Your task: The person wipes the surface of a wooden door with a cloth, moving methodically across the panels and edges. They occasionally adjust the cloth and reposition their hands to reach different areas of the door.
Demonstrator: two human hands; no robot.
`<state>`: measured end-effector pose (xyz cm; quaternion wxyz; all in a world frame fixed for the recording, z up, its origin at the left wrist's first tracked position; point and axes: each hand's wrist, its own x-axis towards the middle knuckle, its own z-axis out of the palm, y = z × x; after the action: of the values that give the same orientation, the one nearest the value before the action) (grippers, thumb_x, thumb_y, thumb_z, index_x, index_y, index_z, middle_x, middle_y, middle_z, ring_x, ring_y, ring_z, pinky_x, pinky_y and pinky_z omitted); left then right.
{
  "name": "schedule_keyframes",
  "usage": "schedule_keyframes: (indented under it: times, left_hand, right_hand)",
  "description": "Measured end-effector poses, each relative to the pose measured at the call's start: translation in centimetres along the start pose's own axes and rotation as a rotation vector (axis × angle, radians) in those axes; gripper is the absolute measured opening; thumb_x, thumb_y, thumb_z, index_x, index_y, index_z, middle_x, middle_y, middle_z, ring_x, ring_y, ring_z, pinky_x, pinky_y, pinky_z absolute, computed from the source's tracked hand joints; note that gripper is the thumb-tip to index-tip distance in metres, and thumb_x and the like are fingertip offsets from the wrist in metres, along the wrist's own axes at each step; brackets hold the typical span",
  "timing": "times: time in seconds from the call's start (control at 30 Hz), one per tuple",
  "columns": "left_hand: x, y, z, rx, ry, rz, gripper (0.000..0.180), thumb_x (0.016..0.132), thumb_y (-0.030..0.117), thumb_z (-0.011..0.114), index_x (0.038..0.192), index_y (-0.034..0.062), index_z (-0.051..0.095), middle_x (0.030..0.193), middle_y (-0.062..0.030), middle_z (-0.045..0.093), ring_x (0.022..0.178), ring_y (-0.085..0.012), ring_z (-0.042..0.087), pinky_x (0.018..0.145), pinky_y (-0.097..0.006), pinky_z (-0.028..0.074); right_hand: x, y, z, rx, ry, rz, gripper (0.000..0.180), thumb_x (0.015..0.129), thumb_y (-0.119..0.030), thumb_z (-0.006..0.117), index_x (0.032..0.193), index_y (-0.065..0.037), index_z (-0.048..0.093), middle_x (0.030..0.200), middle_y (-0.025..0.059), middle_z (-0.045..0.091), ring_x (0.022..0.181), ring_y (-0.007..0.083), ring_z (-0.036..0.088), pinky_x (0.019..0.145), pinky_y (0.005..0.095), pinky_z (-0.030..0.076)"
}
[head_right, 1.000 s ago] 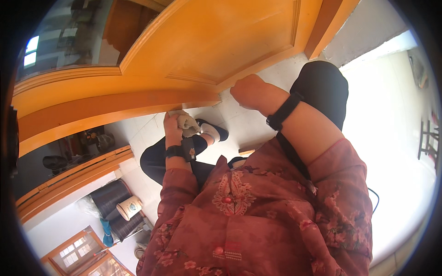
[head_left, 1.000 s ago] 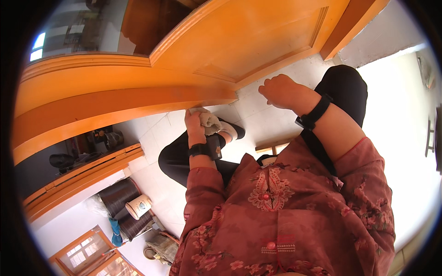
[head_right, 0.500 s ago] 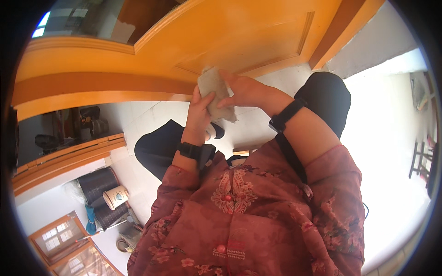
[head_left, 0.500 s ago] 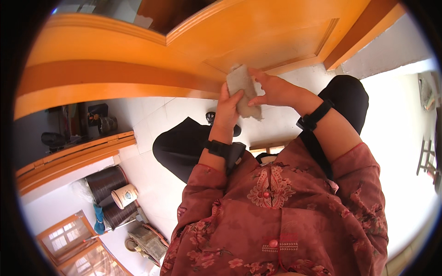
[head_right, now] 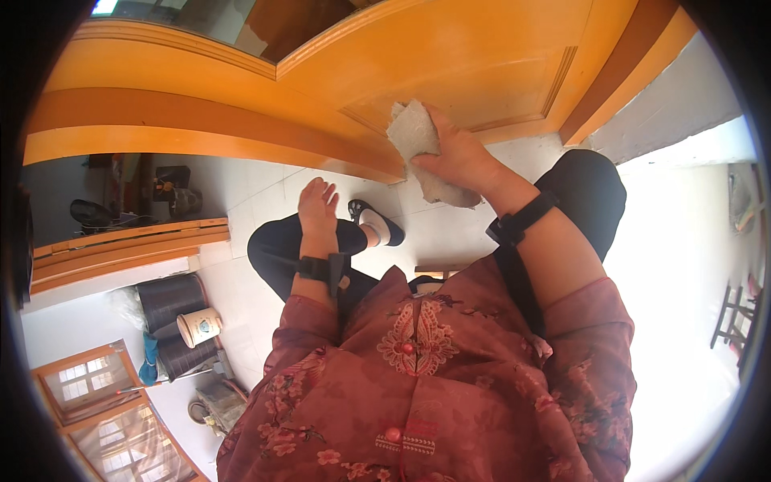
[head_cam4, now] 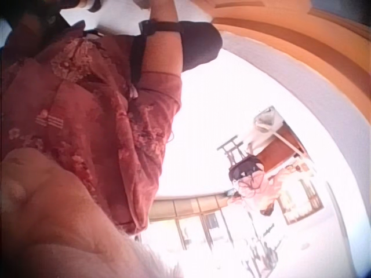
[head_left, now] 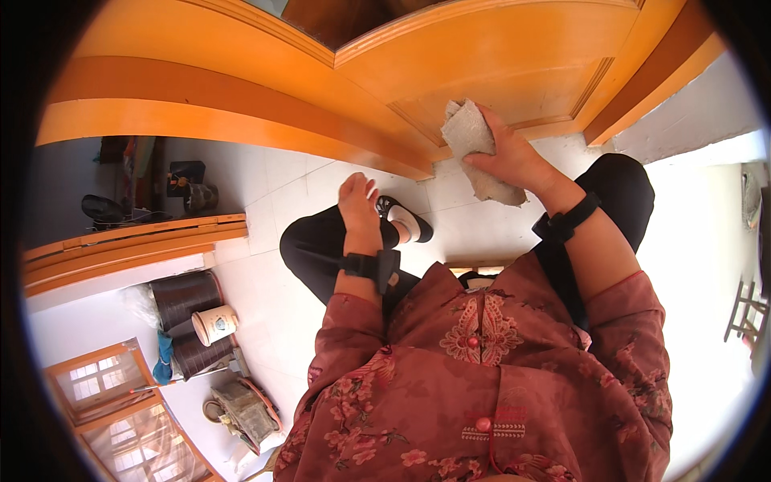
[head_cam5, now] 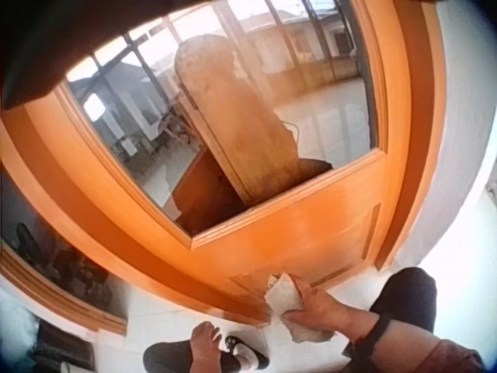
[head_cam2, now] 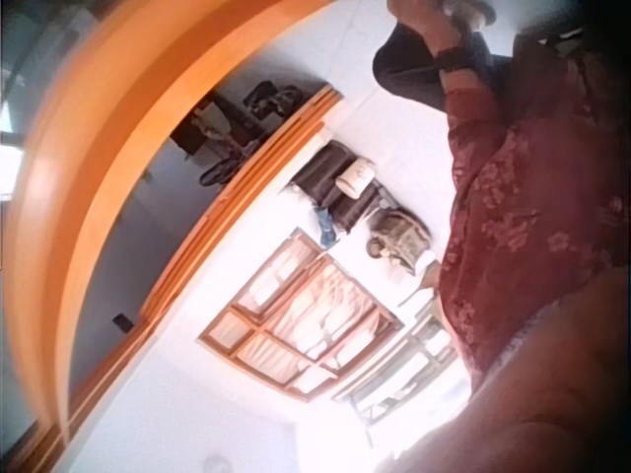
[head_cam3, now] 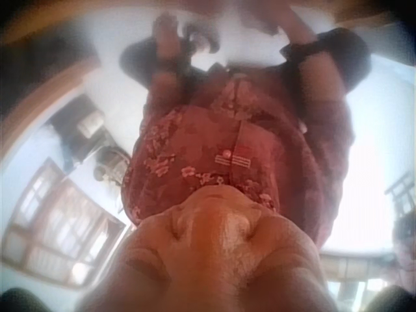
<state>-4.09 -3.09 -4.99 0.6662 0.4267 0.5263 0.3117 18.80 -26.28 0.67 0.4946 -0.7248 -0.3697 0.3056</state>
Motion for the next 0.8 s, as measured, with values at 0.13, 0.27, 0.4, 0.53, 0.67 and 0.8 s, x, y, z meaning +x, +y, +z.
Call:
schedule_keyframes:
  times: [0.13, 0.27, 0.4, 0.53, 0.67, 0.8]
  left_hand:
    - [3.7, 0.1, -1.6, 0.430, 0.100, 0.293, 0.046, 0.088, 0.020, 0.074, 0.126, -0.0025, 0.058, 0.106, -0.0094, 0.068, 0.092, -0.0177, 0.065, 0.071, -0.029, 0.052]
    - [5.1, 0.8, -1.1, 0.623, 0.027, 0.464, 0.023, 0.088, 0.013, 0.072, 0.103, -0.0038, 0.071, 0.088, -0.0092, 0.073, 0.070, -0.0151, 0.069, 0.059, -0.025, 0.051]
    - [5.6, 0.9, -0.9, 0.600, 0.034, 0.539, 0.017, 0.085, 0.009, 0.072, 0.089, -0.0071, 0.070, 0.077, -0.0097, 0.070, 0.061, -0.0159, 0.066, 0.060, -0.027, 0.053]
    - [6.1, 0.7, -1.5, 0.601, 0.002, 0.546, 0.009, 0.084, 0.004, 0.067, 0.083, -0.0049, 0.070, 0.074, -0.0089, 0.069, 0.060, -0.0160, 0.067, 0.058, -0.027, 0.053]
    - [5.9, -0.3, -2.1, 0.683, -0.032, 0.446, 0.008, 0.083, 0.000, 0.062, 0.081, -0.0017, 0.070, 0.070, -0.0081, 0.068, 0.060, -0.0152, 0.067, 0.057, -0.027, 0.053]
    - [4.3, -1.4, -1.2, 0.686, -0.124, 0.288, 0.007, 0.085, 0.003, 0.064, 0.080, -0.0006, 0.069, 0.068, -0.0076, 0.068, 0.057, -0.0128, 0.064, 0.055, -0.026, 0.052]
  right_hand:
    - [0.2, 0.5, 0.0, -0.012, 0.032, -0.060, 0.087, 0.080, -0.016, 0.077, 0.151, -0.005, 0.028, 0.137, 0.0219, 0.053, 0.127, 0.0338, 0.053, 0.106, 0.0391, 0.043]
    - [0.3, 0.8, 0.0, -0.009, 0.008, -0.003, 0.087, 0.080, -0.017, 0.077, 0.152, -0.005, 0.028, 0.137, 0.0226, 0.053, 0.126, 0.0340, 0.053, 0.105, 0.0391, 0.043]
    - [0.4, 0.8, 0.0, -0.032, -0.010, 0.023, 0.088, 0.080, -0.018, 0.077, 0.152, -0.006, 0.027, 0.136, 0.0236, 0.053, 0.126, 0.0344, 0.054, 0.105, 0.0390, 0.043]
    - [0.4, 0.8, -0.1, -0.025, -0.011, 0.031, 0.088, 0.080, -0.018, 0.077, 0.152, -0.007, 0.027, 0.135, 0.0242, 0.054, 0.125, 0.0354, 0.054, 0.104, 0.0391, 0.044]
    - [0.5, 0.9, -0.1, -0.042, -0.012, 0.044, 0.088, 0.080, -0.018, 0.077, 0.152, -0.008, 0.027, 0.135, 0.0243, 0.054, 0.125, 0.0360, 0.055, 0.104, 0.0395, 0.044]
    - [0.6, 1.0, 0.0, -0.045, -0.010, 0.022, 0.088, 0.080, -0.017, 0.077, 0.152, -0.008, 0.027, 0.134, 0.0239, 0.055, 0.124, 0.0359, 0.055, 0.104, 0.0395, 0.044]
